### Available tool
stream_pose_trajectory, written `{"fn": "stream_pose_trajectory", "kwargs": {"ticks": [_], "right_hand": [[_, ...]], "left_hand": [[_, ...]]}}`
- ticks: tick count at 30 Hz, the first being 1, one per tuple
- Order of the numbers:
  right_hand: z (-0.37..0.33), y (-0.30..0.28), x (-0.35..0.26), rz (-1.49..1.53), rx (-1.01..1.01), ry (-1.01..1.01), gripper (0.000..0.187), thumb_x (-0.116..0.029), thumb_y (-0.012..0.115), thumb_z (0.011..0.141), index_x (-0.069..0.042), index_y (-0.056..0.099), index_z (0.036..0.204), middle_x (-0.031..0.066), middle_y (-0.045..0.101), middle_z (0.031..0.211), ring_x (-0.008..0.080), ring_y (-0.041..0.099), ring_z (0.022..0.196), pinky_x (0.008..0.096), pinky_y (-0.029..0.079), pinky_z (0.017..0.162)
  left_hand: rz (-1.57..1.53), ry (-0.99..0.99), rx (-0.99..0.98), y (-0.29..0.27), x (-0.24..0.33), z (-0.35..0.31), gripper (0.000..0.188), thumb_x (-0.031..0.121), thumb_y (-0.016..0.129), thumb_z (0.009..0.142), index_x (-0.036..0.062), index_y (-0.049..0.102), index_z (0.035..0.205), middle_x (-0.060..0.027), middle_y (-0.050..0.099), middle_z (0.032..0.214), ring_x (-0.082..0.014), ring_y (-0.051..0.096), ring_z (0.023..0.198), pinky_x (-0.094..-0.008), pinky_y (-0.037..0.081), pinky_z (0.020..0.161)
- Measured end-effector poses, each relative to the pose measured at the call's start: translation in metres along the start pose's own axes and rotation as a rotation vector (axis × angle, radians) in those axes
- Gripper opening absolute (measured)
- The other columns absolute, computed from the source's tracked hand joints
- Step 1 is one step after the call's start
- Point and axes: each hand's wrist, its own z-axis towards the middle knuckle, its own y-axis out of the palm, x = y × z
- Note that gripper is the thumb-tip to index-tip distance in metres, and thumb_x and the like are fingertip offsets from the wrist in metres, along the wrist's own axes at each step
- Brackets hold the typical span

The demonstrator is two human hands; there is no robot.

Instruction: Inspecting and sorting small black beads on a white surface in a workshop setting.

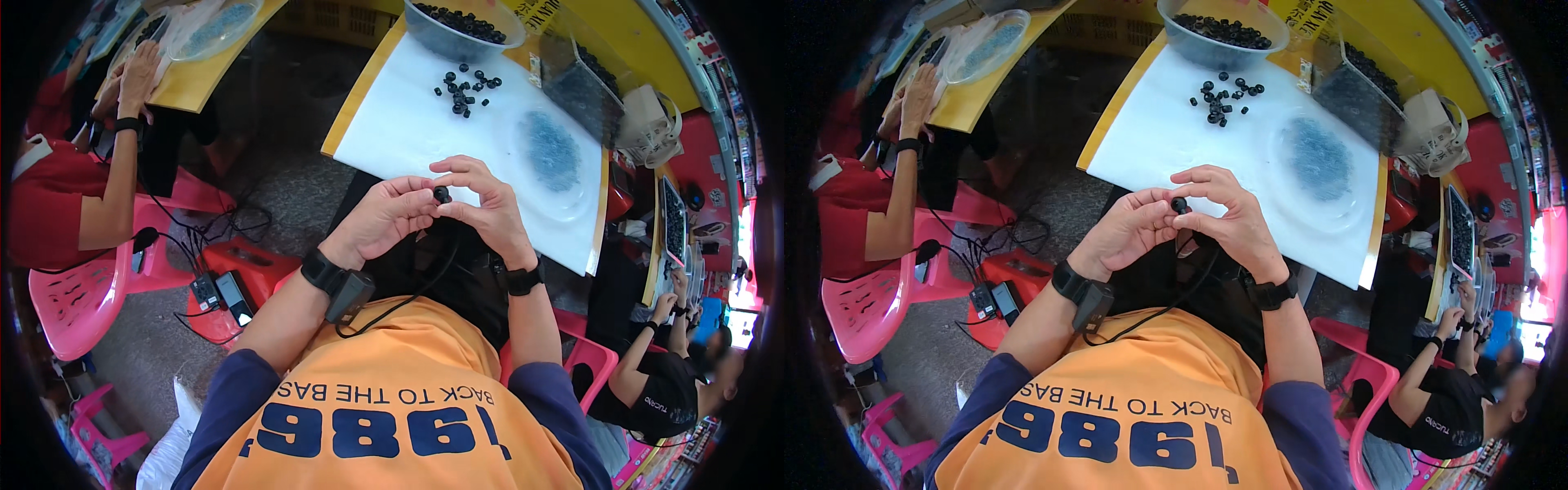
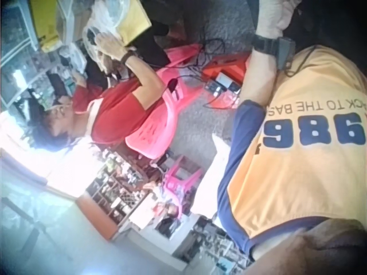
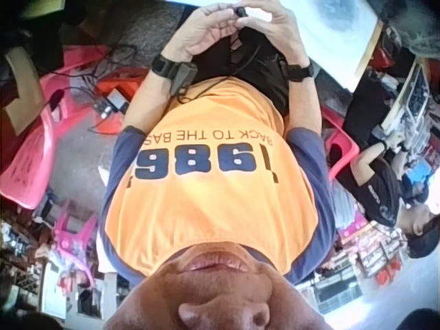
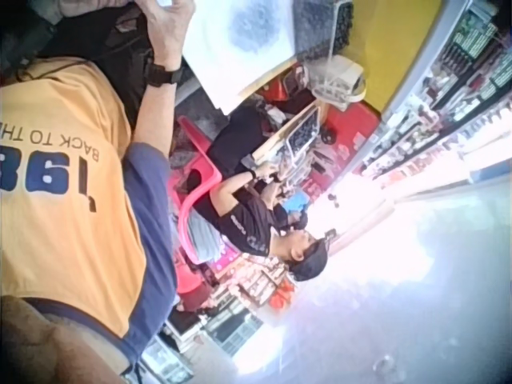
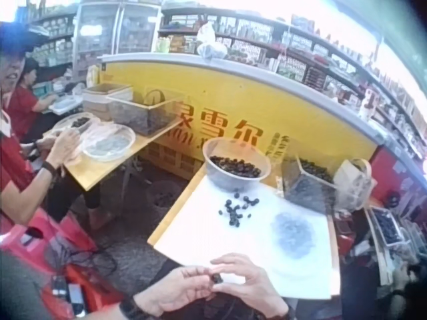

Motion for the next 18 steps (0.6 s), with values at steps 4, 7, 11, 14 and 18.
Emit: {"fn": "stream_pose_trajectory", "kwargs": {"ticks": [4, 7, 11, 14, 18], "right_hand": [[0.006, 0.002, 0.007, -0.030, 0.028, -0.031, 0.031, -0.009, 0.080, 0.076, -0.013, 0.074, 0.106, 0.0040, 0.068, 0.107, 0.0213, 0.054, 0.115, 0.0357, 0.043, 0.099], [0.013, -0.004, 0.003, -0.151, 0.039, -0.007, 0.033, -0.009, 0.080, 0.076, -0.015, 0.074, 0.107, 0.0029, 0.065, 0.093, 0.0181, 0.057, 0.096, 0.0337, 0.046, 0.085], [0.023, -0.012, 0.011, -0.206, 0.070, 0.030, 0.030, -0.008, 0.079, 0.076, -0.013, 0.072, 0.105, 0.0016, 0.062, 0.081, 0.0166, 0.056, 0.075, 0.0308, 0.048, 0.070], [0.024, -0.015, 0.031, -0.279, 0.141, 0.014, 0.026, -0.006, 0.077, 0.077, -0.010, 0.069, 0.101, 0.0032, 0.062, 0.079, 0.0181, 0.057, 0.071, 0.0307, 0.048, 0.067], [0.020, -0.017, 0.048, -0.288, 0.121, 0.095, 0.024, -0.004, 0.075, 0.078, -0.007, 0.066, 0.099, 0.0074, 0.064, 0.080, 0.0229, 0.059, 0.074, 0.0341, 0.049, 0.068]], "left_hand": [[0.021, 0.036, 0.059, 0.000, -0.002, 0.006, 0.020, 0.010, 0.064, 0.096, 0.0036, 0.065, 0.116, -0.0043, 0.068, 0.099, -0.0115, 0.066, 0.088, -0.0262, 0.055, 0.081], [0.096, 0.029, 0.121, 0.006, 0.006, 0.014, 0.021, 0.008, 0.066, 0.095, 0.0011, 0.068, 0.115, -0.0051, 0.070, 0.100, -0.0101, 0.065, 0.088, -0.0248, 0.054, 0.080], [0.705, 0.186, 0.190, 0.024, 0.027, 0.033, 0.023, 0.006, 0.069, 0.090, -0.0028, 0.073, 0.110, -0.0072, 0.073, 0.102, -0.0096, 0.064, 0.087, -0.0237, 0.051, 0.078], [0.892, 0.272, 0.168, 0.025, 0.026, 0.056, 0.023, 0.007, 0.071, 0.088, -0.0027, 0.074, 0.108, -0.0053, 0.073, 0.094, -0.0096, 0.064, 0.084, -0.0246, 0.050, 0.076], [1.338, 0.374, 0.273, 0.030, 0.013, 0.063, 0.023, 0.008, 0.072, 0.085, 0.0007, 0.074, 0.106, -0.0121, 0.073, 0.090, -0.0155, 0.067, 0.078, -0.0268, 0.051, 0.073]]}}
